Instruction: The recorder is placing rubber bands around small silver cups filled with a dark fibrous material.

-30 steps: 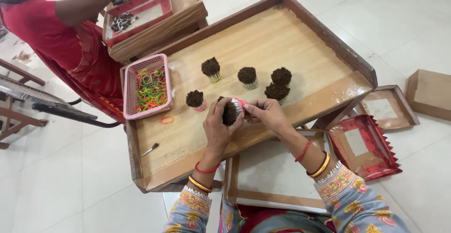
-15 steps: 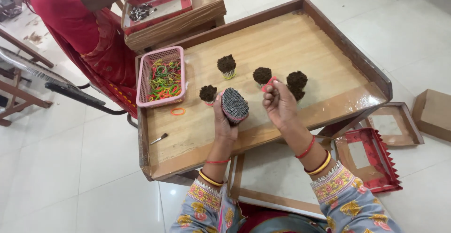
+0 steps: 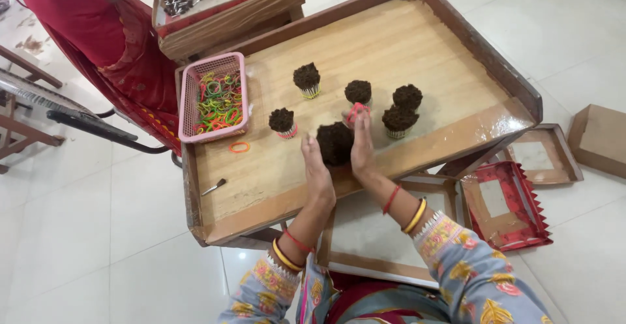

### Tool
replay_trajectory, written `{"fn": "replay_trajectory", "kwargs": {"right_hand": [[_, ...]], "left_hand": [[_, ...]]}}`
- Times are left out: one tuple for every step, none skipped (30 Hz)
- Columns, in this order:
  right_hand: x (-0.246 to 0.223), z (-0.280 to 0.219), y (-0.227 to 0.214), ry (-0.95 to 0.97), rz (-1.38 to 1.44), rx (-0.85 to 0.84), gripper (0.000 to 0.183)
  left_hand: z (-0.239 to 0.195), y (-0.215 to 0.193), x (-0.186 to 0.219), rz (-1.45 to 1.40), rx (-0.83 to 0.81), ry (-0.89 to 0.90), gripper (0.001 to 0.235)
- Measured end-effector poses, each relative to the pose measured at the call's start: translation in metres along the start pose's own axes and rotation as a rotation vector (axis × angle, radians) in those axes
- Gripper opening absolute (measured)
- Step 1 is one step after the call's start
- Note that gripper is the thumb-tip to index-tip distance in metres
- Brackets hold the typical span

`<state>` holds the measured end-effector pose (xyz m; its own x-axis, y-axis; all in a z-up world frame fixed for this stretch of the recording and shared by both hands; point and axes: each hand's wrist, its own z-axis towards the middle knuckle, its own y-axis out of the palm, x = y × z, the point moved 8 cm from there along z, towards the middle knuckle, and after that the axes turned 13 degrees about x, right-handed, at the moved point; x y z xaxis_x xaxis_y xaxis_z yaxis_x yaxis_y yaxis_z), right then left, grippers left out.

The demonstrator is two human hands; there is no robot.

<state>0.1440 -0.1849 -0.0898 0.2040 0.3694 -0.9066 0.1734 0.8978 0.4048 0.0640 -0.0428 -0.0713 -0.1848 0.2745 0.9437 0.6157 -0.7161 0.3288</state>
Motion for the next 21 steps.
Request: {"fn": "replay_trajectory", "kwargs": {"right_hand": [[0.001, 0.013, 0.01, 0.061, 0.08, -0.053, 0.068], [0.003, 0.015, 0.004, 0.059, 0.082, -0.054, 0.068], [0.004, 0.017, -0.006, 0.061, 0.132, -0.011, 0.069], [0.006, 0.018, -0.014, 0.065, 0.18, 0.027, 0.07], [0.001, 0.012, -0.01, 0.065, 0.179, 0.021, 0.07], [-0.001, 0.004, -0.009, 0.106, 0.173, 0.021, 0.072], [-0.002, -0.005, -0.007, 0.147, 0.166, 0.021, 0.073], [-0.015, -0.011, -0.007, 0.149, 0.162, 0.017, 0.073], [-0.026, -0.017, -0.011, 0.188, 0.155, 0.062, 0.073], [-0.036, -0.023, -0.015, 0.225, 0.153, 0.114, 0.072], [-0.028, -0.031, -0.017, 0.224, 0.155, 0.115, 0.072], [-0.027, -0.037, -0.019, 0.144, 0.184, 0.089, 0.071], [-0.026, -0.044, -0.02, 0.064, 0.214, 0.062, 0.07], [-0.021, -0.048, -0.02, 0.061, 0.213, 0.059, 0.07], [-0.019, -0.053, -0.02, -0.023, 0.07, 0.061, 0.07], [-0.016, -0.061, -0.021, -0.103, -0.074, 0.064, 0.07], [-0.017, -0.047, -0.02, -0.101, -0.077, 0.063, 0.07], [-0.015, -0.035, -0.015, -0.066, -0.054, 0.018, 0.071], [-0.013, -0.023, -0.011, -0.031, -0.031, -0.026, 0.073], [-0.015, -0.007, -0.007, -0.03, -0.028, -0.022, 0.073], [-0.015, 0.008, 0.002, 0.015, 0.016, -0.079, 0.076]], "left_hand": [[-0.008, -0.002, -0.007, -0.05, 0.039, -0.057, 0.069], [-0.011, -0.002, 0.018, -0.051, 0.038, -0.054, 0.069], [-0.016, 0.001, 0.062, 0.148, 0.009, 0.231, 0.068], [-0.027, 0.006, 0.103, 0.346, -0.013, 0.514, 0.068], [-0.017, 0.007, 0.103, 0.344, -0.008, 0.516, 0.068], [-0.023, 0.036, 0.095, 0.789, -0.318, 0.753, 0.067], [-0.031, 0.053, 0.072, 1.234, -0.646, 0.969, 0.066], [-0.033, 0.055, 0.082, 1.233, -0.64, 0.964, 0.066], [-0.034, 0.056, 0.099, 1.095, -0.588, 0.95, 0.065], [-0.034, 0.058, 0.118, 0.959, -0.543, 0.937, 0.065], [-0.028, 0.056, 0.105, 0.959, -0.545, 0.938, 0.065], [-0.024, 0.058, 0.084, 1.021, -0.647, 0.924, 0.064], [-0.02, 0.058, 0.063, 1.083, -0.749, 0.908, 0.063], [-0.012, 0.061, 0.063, 1.08, -0.746, 0.91, 0.063], [0.007, 0.054, 0.072, 0.754, -0.586, 0.688, 0.067], [0.025, 0.041, 0.073, 0.436, -0.423, 0.456, 0.072], [0.027, 0.039, 0.046, 0.436, -0.421, 0.453, 0.072], [0.037, 0.026, 0.011, 0.231, -0.297, 0.23, 0.074], [0.043, 0.013, -0.026, 0.027, -0.168, 0.01, 0.078], [0.035, 0.01, -0.019, 0.03, -0.171, 0.011, 0.078], [0.028, 0.002, -0.014, 0.012, -0.118, -0.039, 0.079]]}}
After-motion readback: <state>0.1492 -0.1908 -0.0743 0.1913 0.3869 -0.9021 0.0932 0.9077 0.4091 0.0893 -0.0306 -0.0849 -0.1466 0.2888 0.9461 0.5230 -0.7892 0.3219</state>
